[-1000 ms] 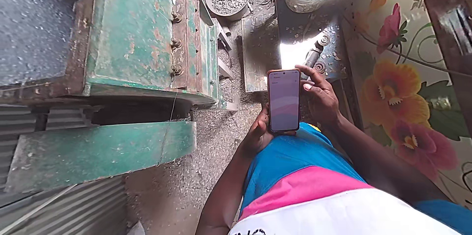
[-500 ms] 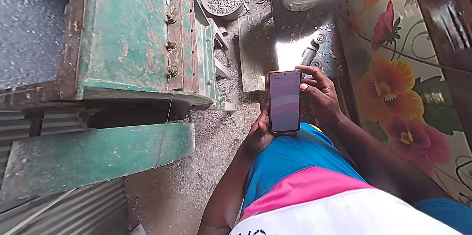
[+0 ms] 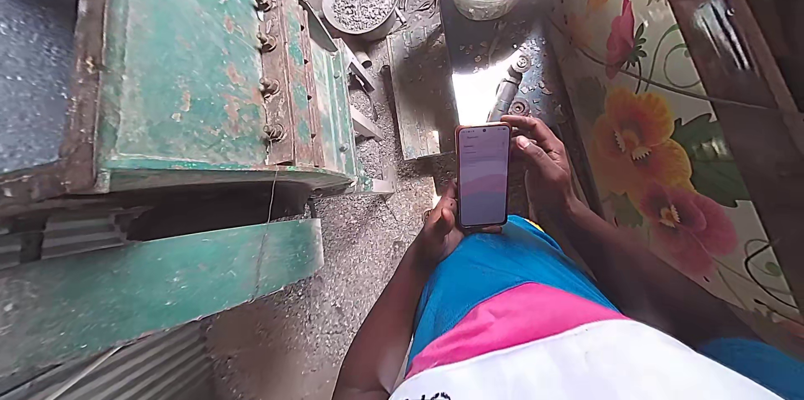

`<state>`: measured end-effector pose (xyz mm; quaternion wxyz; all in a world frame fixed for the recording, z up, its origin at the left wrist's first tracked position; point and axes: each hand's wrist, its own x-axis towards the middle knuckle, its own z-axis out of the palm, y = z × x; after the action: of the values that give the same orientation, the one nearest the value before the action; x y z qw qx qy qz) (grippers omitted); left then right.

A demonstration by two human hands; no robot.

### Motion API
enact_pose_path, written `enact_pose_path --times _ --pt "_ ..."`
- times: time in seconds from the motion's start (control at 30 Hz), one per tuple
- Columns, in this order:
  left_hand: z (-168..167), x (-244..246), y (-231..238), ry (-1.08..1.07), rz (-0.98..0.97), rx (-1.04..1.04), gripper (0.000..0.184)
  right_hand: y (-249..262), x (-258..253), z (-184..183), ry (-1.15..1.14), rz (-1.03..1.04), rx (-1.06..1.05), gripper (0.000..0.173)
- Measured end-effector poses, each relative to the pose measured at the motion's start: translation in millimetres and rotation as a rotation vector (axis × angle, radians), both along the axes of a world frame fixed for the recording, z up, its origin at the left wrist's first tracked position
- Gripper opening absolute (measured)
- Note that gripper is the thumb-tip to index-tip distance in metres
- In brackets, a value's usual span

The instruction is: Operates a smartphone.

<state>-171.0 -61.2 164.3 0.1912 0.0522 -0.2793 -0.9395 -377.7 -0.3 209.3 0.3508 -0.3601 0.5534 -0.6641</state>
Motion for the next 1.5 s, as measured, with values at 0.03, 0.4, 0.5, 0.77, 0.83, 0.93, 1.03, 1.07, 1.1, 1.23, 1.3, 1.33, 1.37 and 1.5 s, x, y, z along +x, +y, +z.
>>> enact_pose_path --times 0.03,0.4,0.5,0.77,0.83,0.93,1.03,1.07,1.1,1.23,1.3,1.33,1.37,1.5 --pt "0.5 -1.0 0.7 -0.003 0.003 0.005 0.09 0.8 -1.7 -1.3 -0.006 0.006 -0.012 0.041" --pt "-0.6 -8.5 -1.1 0.001 0.001 0.036 0.091 10.3 -8.6 -12.6 -0.079 0.137 0.049 0.057" --pt "-0.9 -8.3 -2.5 -0.018 0.022 0.034 0.091 16.6 -1.6 -25.3 -0.13 0.149 0.075 0.065" --pt "-1.4 -12.2 -12.7 -0.026 0.048 0.042 0.091 24.5 -0.9 -46.0 -0.117 0.144 0.119 0.072" --pt "-1.2 -14.3 -16.4 -0.02 0.046 0.04 0.089 23.7 -2.3 -46.4 -0.12 0.13 0.117 0.066" --pt "-1.1 -18.5 -22.4 -0.011 0.051 0.027 0.089 17.8 -2.8 -44.2 -0.237 0.112 0.1 0.053" --pt "0.0 -21.7 -24.4 -0.024 0.07 0.033 0.09 12.9 -3.5 -45.6 -0.392 0.082 0.125 0.045" --pt "0.6 -23.8 -24.7 -0.034 0.083 0.039 0.089 11.6 -5.3 -46.6 -0.393 0.073 0.145 0.042" --pt "1.0 -26.4 -25.2 -0.046 0.104 0.042 0.088 10.0 -7.1 -46.4 -0.377 0.064 0.171 0.04" --pt "2.8 -29.7 -24.9 -0.089 0.145 0.072 0.085 7.1 -8.6 -46.7 -0.334 0.042 0.282 0.04" --pt "6.1 -31.3 -26.0 -0.116 0.165 0.099 0.083 5.9 -11.0 -51.6 -0.339 0.041 0.317 0.043" --pt "6.6 -32.6 -26.0 -0.113 0.174 0.113 0.08 6.4 -13.0 -54.9 -0.346 0.041 0.324 0.044" --pt "6.4 -33.2 -26.1 -0.105 0.182 0.11 0.075 7.5 -15.0 -58.7 -0.349 0.046 0.325 0.045" --pt "12.6 -27.8 -29.3 -0.11 0.229 0.068 0.06 4.0 -19.9 -79.7 -0.238 0.058 0.322 0.033"
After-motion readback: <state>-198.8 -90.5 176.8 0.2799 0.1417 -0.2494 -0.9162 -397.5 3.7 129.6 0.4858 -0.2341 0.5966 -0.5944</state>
